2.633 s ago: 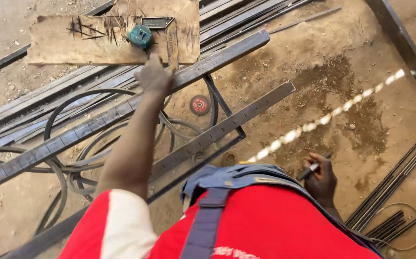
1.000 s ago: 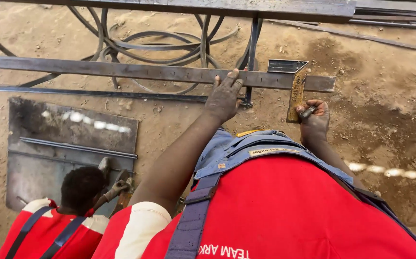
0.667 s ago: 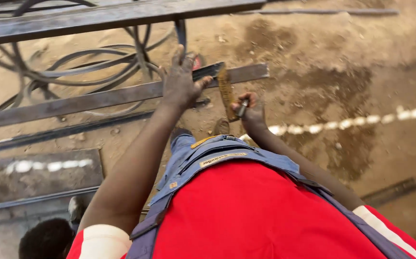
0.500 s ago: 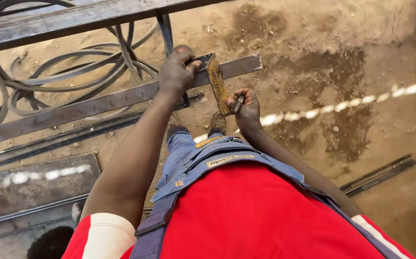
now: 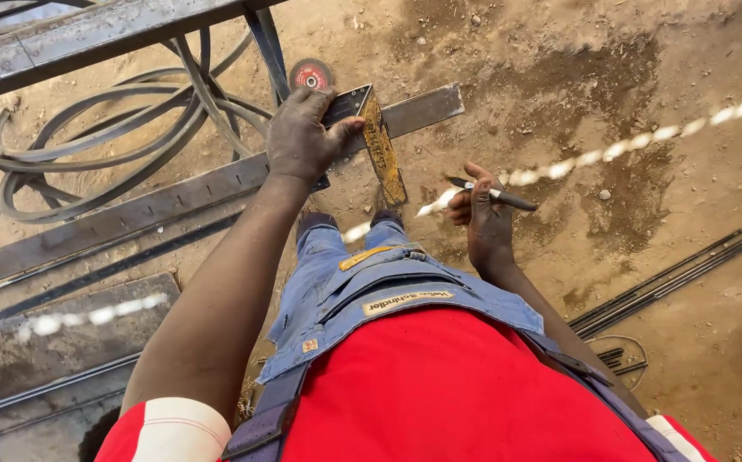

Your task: The person uses a try square and a marker to measure and mark intervals on a long metal bar. They repeatedly position the square at different points along the bar and draw lines to indicate measurements.

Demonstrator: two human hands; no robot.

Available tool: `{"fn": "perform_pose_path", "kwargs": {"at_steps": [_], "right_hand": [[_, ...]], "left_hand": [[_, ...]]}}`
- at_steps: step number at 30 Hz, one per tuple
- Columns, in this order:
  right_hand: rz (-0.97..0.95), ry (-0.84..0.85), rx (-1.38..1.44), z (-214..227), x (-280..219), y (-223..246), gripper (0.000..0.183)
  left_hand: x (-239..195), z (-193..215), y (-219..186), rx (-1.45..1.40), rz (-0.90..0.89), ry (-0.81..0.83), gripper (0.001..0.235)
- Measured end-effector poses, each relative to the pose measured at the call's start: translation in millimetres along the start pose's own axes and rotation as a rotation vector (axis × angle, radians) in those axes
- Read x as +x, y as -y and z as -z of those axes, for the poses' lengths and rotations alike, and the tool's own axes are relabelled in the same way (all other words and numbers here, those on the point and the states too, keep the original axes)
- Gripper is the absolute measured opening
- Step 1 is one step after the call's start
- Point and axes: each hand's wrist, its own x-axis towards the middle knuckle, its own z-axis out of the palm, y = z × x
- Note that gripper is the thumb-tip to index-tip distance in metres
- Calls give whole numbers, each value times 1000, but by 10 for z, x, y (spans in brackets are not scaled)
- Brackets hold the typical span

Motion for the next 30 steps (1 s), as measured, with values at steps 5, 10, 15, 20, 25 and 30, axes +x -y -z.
{"fn": "perform_pose_path", "kwargs": {"at_steps": [5, 10, 15, 20, 25, 30], "right_hand": [[146, 60, -127, -106, 106, 40, 47], [255, 64, -135, -256, 199, 39, 24], [329, 94, -68, -320, 220, 61, 22], [393, 73, -132, -292, 215, 144, 24], [382, 167, -134, -287, 222, 244, 49], [566, 157, -246, -447, 315, 399, 17]], "left_hand": [[8, -30, 28, -33, -41, -43, 69], [18, -25, 17, -43, -41, -47, 68], [14, -34, 37, -48, -50, -49, 61], [26, -14, 24, -71, -69, -71, 57], [35, -10, 46, -70, -76, -56, 51], [33, -31, 41, -46, -83, -81, 53]]}}
